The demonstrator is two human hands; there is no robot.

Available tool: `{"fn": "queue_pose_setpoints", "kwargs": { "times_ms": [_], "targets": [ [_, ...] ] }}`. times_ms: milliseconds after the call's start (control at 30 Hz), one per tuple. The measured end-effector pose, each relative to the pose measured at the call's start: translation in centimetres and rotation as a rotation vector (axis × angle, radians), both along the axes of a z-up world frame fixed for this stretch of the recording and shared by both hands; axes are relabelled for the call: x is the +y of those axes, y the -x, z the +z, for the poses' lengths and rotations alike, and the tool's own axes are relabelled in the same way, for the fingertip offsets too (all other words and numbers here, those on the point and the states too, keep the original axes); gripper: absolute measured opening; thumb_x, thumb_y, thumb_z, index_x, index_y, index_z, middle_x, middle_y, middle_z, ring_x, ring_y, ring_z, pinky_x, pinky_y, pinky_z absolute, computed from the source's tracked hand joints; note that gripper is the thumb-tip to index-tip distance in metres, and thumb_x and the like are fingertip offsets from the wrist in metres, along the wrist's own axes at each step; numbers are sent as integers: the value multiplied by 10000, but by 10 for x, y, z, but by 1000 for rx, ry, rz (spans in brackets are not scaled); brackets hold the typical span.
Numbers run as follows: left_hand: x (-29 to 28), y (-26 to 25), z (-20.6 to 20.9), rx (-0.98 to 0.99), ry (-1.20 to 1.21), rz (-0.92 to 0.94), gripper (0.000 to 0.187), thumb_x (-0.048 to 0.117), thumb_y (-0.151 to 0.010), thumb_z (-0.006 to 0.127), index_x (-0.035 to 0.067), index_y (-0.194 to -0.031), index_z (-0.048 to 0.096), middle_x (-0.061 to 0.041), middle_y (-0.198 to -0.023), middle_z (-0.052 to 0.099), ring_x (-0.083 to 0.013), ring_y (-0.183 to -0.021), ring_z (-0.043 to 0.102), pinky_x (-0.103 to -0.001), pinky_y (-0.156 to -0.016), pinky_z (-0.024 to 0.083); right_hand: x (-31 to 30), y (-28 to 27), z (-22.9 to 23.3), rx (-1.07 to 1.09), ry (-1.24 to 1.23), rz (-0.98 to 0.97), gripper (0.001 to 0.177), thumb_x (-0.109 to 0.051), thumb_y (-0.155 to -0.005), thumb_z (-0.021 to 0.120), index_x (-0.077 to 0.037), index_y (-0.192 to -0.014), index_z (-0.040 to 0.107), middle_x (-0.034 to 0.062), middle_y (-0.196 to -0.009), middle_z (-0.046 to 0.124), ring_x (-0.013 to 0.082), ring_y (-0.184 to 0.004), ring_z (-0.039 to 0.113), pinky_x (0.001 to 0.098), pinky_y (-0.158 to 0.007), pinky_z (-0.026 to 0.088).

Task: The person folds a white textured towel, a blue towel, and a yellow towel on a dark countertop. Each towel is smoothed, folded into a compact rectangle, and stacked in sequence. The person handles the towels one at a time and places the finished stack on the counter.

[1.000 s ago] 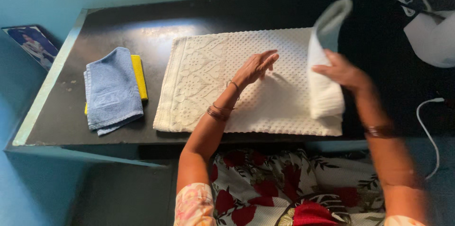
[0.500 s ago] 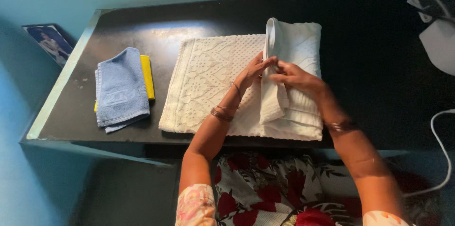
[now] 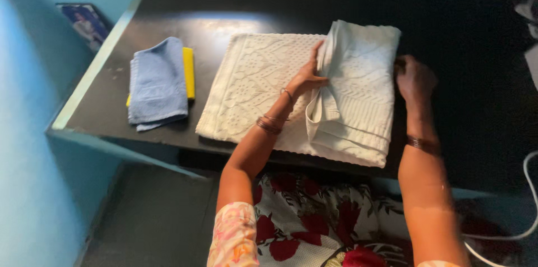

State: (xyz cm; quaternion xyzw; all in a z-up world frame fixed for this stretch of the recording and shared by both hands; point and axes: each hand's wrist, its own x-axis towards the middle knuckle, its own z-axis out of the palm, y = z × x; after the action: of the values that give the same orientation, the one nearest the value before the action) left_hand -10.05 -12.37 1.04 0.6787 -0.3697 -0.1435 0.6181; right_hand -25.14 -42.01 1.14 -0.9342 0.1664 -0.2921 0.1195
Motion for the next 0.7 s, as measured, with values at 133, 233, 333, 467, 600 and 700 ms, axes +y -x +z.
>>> {"fn": "queue_pose_setpoints", "kwargs": {
  "times_ms": [133,233,333,467,600,700],
  "targets": [
    [-1,3,5,-105,0,-84,874,-139,-732,634,107,-1553,465,-228,-1600,452,-341,-1442,425,-403,-1198,340,-8,-2,-8,9,-67,-38,254,-303,-1044,679,-108,-1193,742,111,-1094,763,324,-961,722,460,-811,557],
    [8,-3,19,124,99,-161,831,-113,-744,518,140,-1535,493,-226,-1542,522,-371,-1347,552,-401,-1130,430,-8,1,-13,-15,34,-65,230,-288,-1073,683,-116,-1214,741,91,-1072,773,269,-915,734,420,-803,564],
    [49,-20,56,-154,35,-86,880,-120,-709,519,121,-1554,466,-186,-1550,495,-301,-1436,471,-348,-1204,367,-3,2,-15,-20,46,-108,234,-300,-1063,695,-122,-1207,743,95,-989,765,243,-838,722,412,-760,556],
    [170,-47,110,-48,278,-263,826,-108,-828,494,116,-1620,426,-152,-1691,379,-278,-1490,439,-350,-1270,350,2,3,-18,-53,22,-129,229,-289,-1045,694,-126,-1198,743,83,-980,759,219,-814,716,392,-706,552],
    [269,-42,120,-674,-653,727,891,45,-803,615,226,-1636,355,-112,-1728,279,-357,-1449,463,-484,-1199,371,3,6,-14,9,49,-124,218,-324,-1103,700,-140,-1212,743,55,-979,774,209,-820,722,378,-732,566],
    [282,-27,99,-632,-840,856,870,272,-852,720,259,-1607,288,-131,-1714,126,-426,-1437,316,-676,-1129,214,3,-1,-14,51,70,-201,222,-338,-1059,715,-162,-1190,753,72,-952,768,221,-772,718,380,-663,568]
  ]
}}
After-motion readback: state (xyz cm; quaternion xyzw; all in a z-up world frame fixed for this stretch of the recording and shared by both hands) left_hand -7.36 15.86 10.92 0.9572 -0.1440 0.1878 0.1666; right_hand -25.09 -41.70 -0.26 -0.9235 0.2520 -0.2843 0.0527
